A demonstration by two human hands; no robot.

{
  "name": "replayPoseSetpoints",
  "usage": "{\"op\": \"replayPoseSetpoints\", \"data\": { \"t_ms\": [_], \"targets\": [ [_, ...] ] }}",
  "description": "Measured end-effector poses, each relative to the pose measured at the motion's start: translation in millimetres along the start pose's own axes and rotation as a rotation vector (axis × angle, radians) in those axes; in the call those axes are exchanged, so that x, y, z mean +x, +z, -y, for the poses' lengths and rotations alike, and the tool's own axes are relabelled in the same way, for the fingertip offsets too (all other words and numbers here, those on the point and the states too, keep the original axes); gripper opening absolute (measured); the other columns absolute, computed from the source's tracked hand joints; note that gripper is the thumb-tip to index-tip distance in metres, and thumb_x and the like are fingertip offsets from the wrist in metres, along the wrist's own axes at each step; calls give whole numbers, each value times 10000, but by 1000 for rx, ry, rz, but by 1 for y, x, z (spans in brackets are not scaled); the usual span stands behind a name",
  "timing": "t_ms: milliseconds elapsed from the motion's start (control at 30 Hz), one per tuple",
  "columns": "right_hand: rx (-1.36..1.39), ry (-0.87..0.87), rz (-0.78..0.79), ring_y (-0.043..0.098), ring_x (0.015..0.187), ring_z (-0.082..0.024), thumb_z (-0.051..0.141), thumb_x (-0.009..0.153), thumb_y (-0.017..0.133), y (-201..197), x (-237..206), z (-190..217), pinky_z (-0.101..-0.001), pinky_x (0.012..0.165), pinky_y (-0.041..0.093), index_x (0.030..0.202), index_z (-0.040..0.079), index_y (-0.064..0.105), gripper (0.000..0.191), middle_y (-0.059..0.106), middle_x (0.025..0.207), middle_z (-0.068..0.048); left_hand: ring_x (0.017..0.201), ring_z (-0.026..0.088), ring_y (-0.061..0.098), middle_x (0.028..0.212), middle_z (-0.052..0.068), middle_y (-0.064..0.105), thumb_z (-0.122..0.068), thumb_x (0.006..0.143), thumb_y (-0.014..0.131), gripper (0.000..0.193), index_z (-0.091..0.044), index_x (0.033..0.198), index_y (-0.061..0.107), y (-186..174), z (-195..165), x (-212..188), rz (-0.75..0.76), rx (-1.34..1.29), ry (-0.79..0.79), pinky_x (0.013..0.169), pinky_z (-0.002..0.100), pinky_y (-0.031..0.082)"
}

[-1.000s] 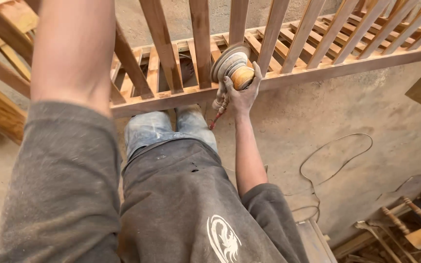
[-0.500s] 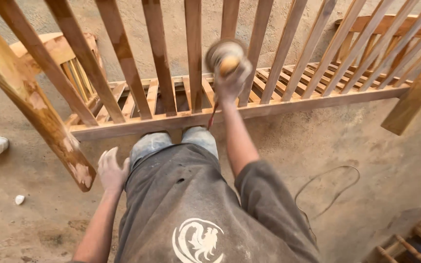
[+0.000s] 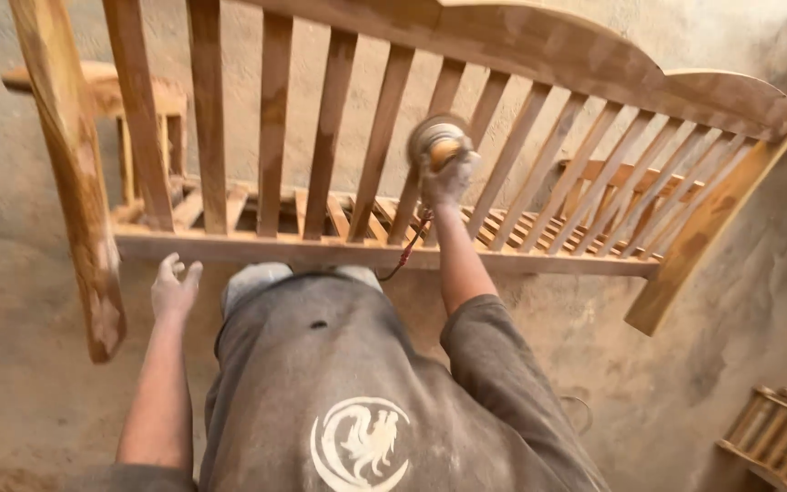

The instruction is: The person sands a wooden slatted bench frame with a handheld orbital sander, moving the sander along the rails and slats and repositioning around the frame to smooth different sections of the wood.

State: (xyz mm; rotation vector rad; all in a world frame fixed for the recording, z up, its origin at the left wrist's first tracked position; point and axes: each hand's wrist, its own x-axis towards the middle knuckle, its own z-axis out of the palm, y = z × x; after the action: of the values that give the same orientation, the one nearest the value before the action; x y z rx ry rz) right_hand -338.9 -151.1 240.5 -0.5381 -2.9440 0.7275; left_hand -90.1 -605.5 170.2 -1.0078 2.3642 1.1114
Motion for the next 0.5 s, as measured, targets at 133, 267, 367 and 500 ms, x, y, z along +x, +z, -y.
{"op": "replayPoseSetpoints", "data": {
  "t_ms": [133, 267, 367, 500],
  "targets": [
    [-117, 0, 228, 619, 1138, -463, 282, 839, 865, 1, -12, -8, -525, 953, 578, 1446, 246, 296, 832, 428, 1375, -246, 1132, 322, 680, 1242, 144, 719, -492, 910, 699, 675, -86, 1431, 566, 28, 6, -30, 5, -127, -197, 991, 439, 509],
    [-118, -206, 101, 634, 1072, -498, 203, 797, 885, -9, 37, 15, -540, 908, 580, 1419, 186, 326, 836, 396, 1404, -291, 1151, 342, 659, 1258, 175, 706, -496, 908, 700, 686, -75, 1432, 560, 54, 19, -82, 22, -73, -256, 978, 461, 496],
    [-134, -69, 205, 633, 1106, -489, 201, 790, 871, -19, 79, 39, -524, 938, 584, 1454, 211, 344, 849, 385, 1409, -300, 1180, 369, 644, 1285, 216, 686, -500, 934, 687, 674, -73, 1443, 571, 71, 22, -122, 27, -102, -338, 990, 465, 495],
    [-208, -114, 295, 626, 1138, -477, 229, 792, 873, -25, 103, 46, -519, 974, 567, 1445, 230, 350, 836, 424, 1372, -277, 1211, 359, 636, 1298, 209, 682, -497, 922, 687, 687, -52, 1431, 566, 92, 19, -159, -7, -163, -405, 1016, 458, 478]
  ]
}}
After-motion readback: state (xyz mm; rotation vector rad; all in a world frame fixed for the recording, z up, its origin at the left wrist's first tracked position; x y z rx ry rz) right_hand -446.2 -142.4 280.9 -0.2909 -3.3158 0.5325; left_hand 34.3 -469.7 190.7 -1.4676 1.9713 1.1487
